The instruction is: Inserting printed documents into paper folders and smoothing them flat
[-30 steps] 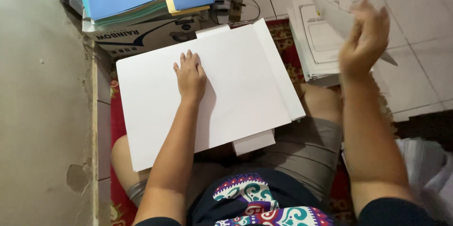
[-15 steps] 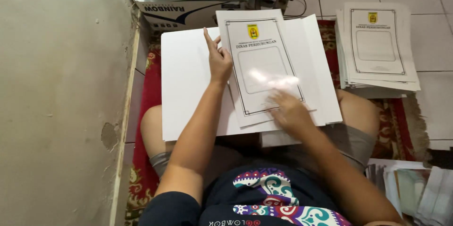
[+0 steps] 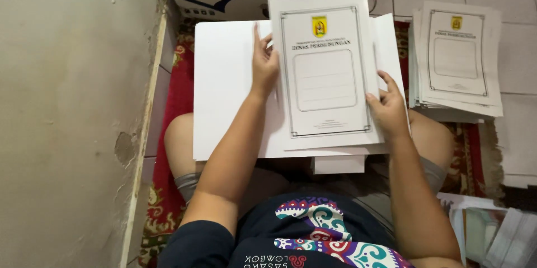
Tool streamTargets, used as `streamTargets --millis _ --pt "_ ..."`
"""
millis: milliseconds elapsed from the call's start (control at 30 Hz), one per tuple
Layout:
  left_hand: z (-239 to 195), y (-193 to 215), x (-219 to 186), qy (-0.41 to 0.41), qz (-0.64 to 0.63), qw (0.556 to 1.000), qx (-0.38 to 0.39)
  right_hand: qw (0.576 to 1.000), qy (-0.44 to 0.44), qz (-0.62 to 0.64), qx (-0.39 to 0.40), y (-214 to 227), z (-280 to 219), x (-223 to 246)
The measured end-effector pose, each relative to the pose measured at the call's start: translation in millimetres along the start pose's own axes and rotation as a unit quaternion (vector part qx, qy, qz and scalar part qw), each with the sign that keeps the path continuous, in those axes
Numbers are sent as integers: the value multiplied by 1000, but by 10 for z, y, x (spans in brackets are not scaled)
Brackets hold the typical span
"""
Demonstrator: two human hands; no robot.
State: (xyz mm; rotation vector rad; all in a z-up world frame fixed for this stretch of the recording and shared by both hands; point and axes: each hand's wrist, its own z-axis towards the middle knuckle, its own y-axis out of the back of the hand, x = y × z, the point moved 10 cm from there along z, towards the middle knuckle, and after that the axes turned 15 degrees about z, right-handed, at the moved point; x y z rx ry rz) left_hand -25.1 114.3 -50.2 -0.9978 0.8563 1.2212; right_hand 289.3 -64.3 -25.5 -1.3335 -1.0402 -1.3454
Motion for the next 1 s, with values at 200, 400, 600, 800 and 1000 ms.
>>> streamTargets --millis 200,400,600,800,1000 --pt "-60 -246 -764 -61 385 921 14 999 -4 -30 -17 148 -190 230" --pt "-131 -412 -475 -66 653 721 222 999 -32 17 -23 453 26 -132" --pt "-219 -269 -662 -83 658 672 329 997 -57 53 -28 950 90 -712" --pt "-257 -303 -817 -122 652 687 297 997 -56 33 -48 866 -42 -590" --pt "-240 -288 -878 -110 648 690 304 997 -55 29 -51 735 -45 -523"
